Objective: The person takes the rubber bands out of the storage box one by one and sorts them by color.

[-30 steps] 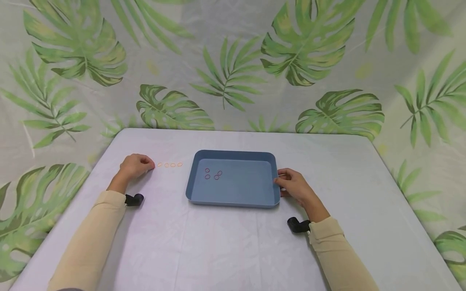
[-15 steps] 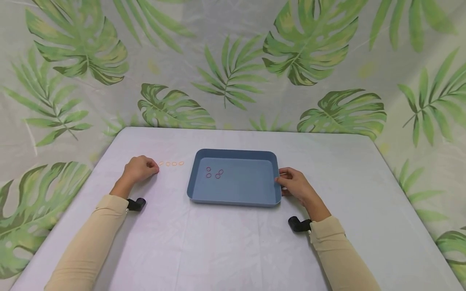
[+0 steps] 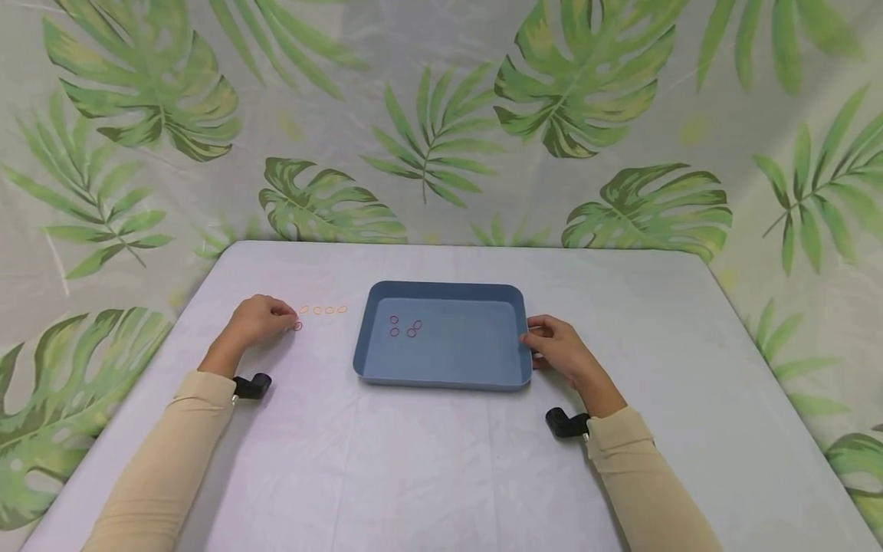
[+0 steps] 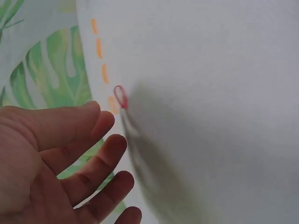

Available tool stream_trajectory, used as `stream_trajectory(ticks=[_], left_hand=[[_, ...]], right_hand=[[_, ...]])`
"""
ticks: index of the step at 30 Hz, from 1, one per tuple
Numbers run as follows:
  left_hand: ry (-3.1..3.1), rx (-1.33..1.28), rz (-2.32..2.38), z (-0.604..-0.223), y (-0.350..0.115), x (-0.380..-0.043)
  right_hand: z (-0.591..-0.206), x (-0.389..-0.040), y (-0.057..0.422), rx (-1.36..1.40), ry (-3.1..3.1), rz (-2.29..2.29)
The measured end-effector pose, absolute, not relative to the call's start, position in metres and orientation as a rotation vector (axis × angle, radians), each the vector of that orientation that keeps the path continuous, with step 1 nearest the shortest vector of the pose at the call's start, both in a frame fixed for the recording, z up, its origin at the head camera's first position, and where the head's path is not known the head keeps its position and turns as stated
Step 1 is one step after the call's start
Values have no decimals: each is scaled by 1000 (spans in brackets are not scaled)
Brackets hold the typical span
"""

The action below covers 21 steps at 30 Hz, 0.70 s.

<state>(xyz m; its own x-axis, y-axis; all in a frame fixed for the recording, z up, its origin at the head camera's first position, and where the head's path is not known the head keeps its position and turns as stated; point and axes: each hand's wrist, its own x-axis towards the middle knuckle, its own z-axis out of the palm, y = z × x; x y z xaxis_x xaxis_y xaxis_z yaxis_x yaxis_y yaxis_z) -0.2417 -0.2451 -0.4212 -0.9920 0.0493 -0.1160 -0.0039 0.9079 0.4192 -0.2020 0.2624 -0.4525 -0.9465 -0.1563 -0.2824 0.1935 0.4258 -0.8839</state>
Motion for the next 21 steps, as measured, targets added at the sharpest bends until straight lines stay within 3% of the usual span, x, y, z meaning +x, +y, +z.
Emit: stream_trajectory(ticks=[14,21], left_hand=[[2970,469,981,-366,-194,-237],[2902,631,1063,-367,-144,-239]], right_hand=[[-451,-203,260,32,2375,-1505],[-452,-202,261,26,2373,-1505]])
